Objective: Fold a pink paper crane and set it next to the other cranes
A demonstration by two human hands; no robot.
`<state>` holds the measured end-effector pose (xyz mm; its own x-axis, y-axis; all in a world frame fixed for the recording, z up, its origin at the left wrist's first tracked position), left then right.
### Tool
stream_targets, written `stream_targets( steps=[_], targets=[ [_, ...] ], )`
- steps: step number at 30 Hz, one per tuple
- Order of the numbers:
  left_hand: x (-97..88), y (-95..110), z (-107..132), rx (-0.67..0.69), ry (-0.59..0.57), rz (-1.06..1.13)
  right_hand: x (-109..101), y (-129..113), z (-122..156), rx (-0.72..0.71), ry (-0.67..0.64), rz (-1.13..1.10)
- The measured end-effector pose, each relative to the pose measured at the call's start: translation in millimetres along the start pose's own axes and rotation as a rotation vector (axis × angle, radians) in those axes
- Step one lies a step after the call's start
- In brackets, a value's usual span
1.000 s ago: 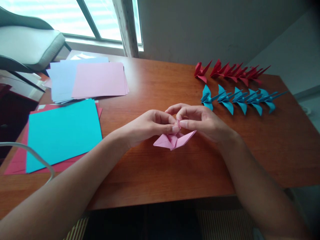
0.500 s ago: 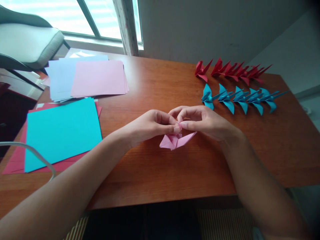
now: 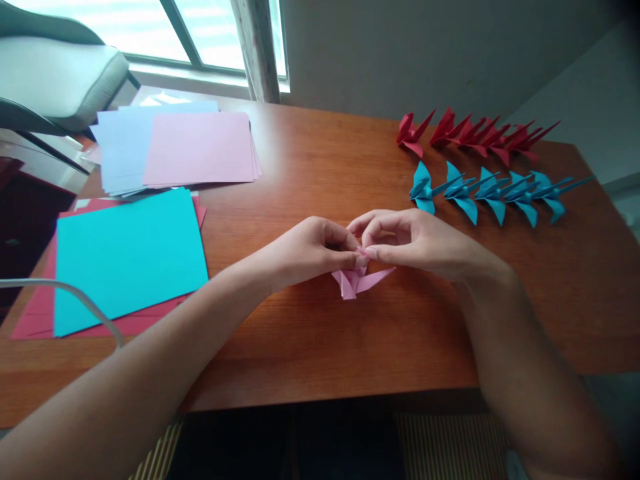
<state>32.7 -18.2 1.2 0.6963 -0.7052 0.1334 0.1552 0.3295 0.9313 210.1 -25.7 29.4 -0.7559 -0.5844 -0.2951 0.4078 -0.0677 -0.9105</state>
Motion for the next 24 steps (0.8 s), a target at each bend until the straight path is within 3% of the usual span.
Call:
stream_targets(
  steps=[12, 24],
  targets=[
    [-1.6, -0.9, -1.6, 0.067, 0.063, -0.063, 2.7, 4.0, -2.7, 0.057, 0.083, -0.011],
    [-4.8, 1.6, 0.8, 0.105, 0.111, -0.063, 1.0, 3.3, -6.1, -0.015, 0.175, 0.054]
  ],
)
Point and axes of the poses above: each hand's wrist, its own z-axis away from the middle knuckle, its own x-axis out of the palm, y = z × x, the point moved 3 cm from there along -z, towards the middle knuckle, and after that the axes turned 5 degrees about z, right-handed, at the moved point
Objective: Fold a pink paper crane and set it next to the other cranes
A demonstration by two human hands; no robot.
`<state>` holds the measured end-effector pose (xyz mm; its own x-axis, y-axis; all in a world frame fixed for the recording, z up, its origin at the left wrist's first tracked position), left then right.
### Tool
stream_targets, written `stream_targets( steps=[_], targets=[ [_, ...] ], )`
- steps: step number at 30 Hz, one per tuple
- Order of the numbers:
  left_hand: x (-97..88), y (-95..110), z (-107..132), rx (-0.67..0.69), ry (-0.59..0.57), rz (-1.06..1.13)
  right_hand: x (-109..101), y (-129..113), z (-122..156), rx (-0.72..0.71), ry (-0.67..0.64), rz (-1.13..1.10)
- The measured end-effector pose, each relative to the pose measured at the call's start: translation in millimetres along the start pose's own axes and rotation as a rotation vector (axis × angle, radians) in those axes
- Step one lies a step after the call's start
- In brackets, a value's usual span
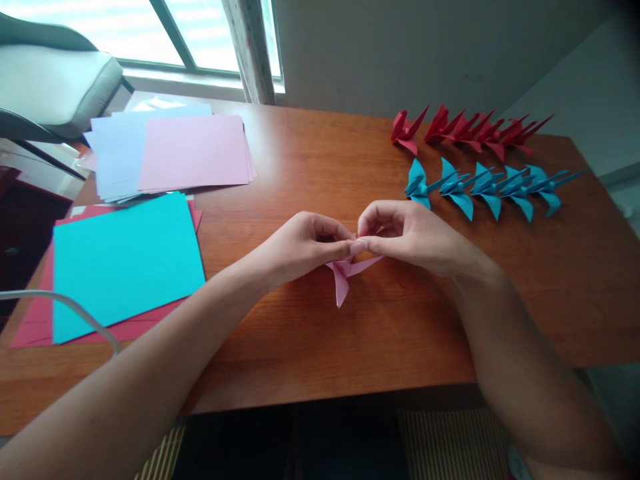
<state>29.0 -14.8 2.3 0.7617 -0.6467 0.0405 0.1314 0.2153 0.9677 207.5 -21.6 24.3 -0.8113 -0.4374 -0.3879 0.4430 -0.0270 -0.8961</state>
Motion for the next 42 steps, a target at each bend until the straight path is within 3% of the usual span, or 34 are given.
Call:
stream_targets(
  steps=[11, 18, 23, 28, 34, 42],
  targets=[
    [2.0, 2, 0, 0.012, 0.011, -0.070, 1, 2, -1, -0.067, 0.017, 0.066],
    [5.5, -1, -1, 0.055, -0.070, -0.145, 0, -1, 2, -0.094, -0.045, 0.092],
    [5.2, 1, 0, 0.087, -0.036, -0.175, -3, -3, 3, -0.140, -0.016, 0.084],
    [8.2, 3, 3, 0.081, -0.046, -0.179, 1, -1, 4, -0.129, -0.162, -0.063],
    [11.0, 8, 5, 0.054, -0.157, -0.163, 6, 2, 4, -0.100, -0.330, -0.269],
    [12.0, 5, 3, 0.048, -0.148, -0.206, 11, 4, 4, -0.045, -0.354, -0.248]
  ],
)
Point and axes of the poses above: each hand's wrist, its own z-axis away from the middle knuckle, its own x-axis out of the palm, y = z × x, the point moved 3 cm from there along -z, towards the middle knuckle, and after that the axes turned 5 degrees about z, right-handed, at the moved point
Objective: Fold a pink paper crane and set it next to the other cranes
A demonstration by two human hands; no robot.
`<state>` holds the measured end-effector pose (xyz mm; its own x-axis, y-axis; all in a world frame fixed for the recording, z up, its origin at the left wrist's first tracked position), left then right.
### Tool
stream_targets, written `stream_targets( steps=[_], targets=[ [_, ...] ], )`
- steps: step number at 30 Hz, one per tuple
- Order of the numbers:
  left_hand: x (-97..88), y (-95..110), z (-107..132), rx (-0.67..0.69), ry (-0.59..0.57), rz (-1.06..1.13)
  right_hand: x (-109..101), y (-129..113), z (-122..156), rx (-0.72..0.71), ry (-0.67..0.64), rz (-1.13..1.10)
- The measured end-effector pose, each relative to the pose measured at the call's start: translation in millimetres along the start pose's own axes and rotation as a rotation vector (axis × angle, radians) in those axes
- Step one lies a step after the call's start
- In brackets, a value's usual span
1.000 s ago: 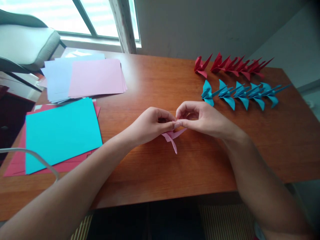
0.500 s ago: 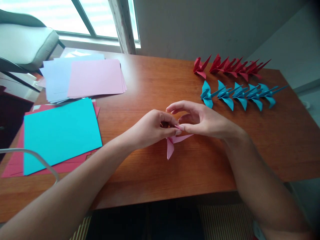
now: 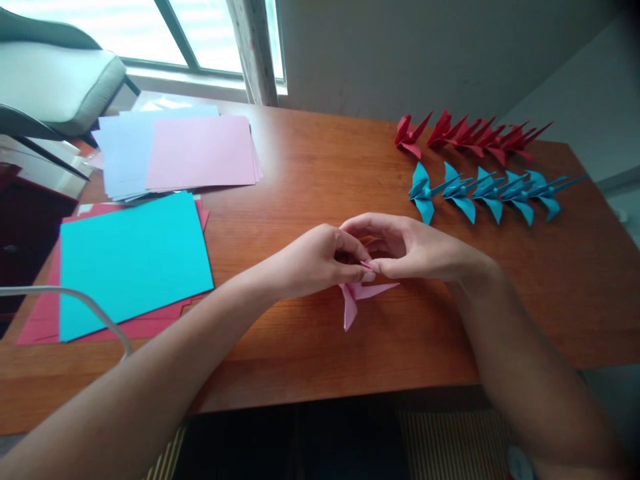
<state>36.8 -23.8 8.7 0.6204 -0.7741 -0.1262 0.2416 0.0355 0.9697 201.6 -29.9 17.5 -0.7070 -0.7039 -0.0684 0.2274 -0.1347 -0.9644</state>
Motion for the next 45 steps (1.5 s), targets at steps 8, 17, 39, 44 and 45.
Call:
stream_targets(
  steps=[8, 17, 39, 44, 45],
  targets=[
    [0.3, 3, 1, 0.037, -0.023, -0.032, 0, -1, 2, -0.025, -0.014, 0.033],
    [0.8, 4, 2, 0.067, -0.022, -0.080, -2, -2, 5, -0.075, 0.010, 0.072],
    [-11.2, 5, 3, 0.117, 0.529, 0.359, -1, -4, -7, -0.216, 0.703, 0.333],
    [-10.5, 6, 3, 0.142, 0.533, 0.282, -2, -4, -6, -0.248, 0.779, 0.437],
    [-10.5, 7, 3, 0.156, 0.537, 0.254, -2, -5, -5, -0.266, 0.793, 0.448]
  ],
)
Point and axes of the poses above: each hand's wrist, its own z-axis away from the middle knuckle, its own x-axis out of the palm, y = z × x, the point moved 3 cm from there along -z, towards the middle knuckle, and after that the axes turned 5 degrees about z, right-handed, at the moved point
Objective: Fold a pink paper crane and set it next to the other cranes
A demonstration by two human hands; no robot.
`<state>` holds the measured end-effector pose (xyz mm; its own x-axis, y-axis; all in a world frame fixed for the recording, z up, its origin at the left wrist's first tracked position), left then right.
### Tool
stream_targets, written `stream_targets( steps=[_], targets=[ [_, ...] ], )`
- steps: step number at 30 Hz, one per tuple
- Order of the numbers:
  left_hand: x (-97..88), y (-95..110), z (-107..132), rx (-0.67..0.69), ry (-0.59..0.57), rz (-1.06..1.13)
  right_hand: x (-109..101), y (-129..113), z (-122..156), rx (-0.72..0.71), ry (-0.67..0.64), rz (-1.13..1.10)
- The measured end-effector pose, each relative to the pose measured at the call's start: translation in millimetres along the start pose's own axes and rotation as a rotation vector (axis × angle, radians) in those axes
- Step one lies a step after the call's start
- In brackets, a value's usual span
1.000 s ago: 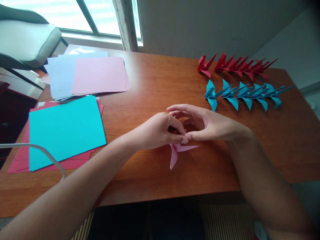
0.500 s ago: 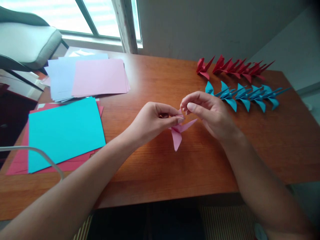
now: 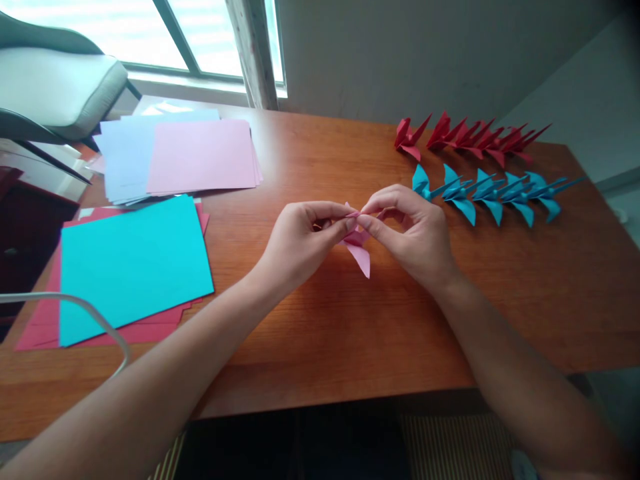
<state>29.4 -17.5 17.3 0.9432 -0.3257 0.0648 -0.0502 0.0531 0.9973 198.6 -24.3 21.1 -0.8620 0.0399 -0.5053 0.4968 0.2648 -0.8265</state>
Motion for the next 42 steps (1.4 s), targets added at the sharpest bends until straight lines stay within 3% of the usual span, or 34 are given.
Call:
stream_targets(
  steps=[9, 14, 19, 28, 34, 42],
  targets=[
    [-0.5, 0, -1, 0.106, 0.006, -0.096, 1, 5, -3, -0.103, 0.054, -0.105],
    [-3.6, 6, -2, 0.085, -0.008, -0.095, 0, 8, -3, -0.027, 0.055, -0.144],
    [-10.3, 13, -3, 0.097, 0.059, -0.132, 1, 7, -1, -0.008, 0.030, -0.120],
    [-12.7, 8, -6, -0.072, -0.050, -0.074, 3, 2, 0, -0.040, 0.007, -0.166],
    [-15.0, 4, -6, -0.209, -0.129, 0.021, 3, 0, 1, 0.013, -0.011, -0.247],
    [-12.8, 10, -5, -0.173, -0.130, -0.054, 5, 6, 2, 0.048, -0.116, -0.368]
  ],
)
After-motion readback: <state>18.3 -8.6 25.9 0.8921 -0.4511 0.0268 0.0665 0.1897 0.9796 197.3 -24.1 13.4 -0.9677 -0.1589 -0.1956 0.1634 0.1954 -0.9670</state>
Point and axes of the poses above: each hand's wrist, its own z-axis away from the middle knuckle, its own x-axis out of the palm, y = z × x, the point moved 3 cm from there along -z, towards the middle knuckle, and after that the axes turned 5 degrees about z, right-handed, at the moved point
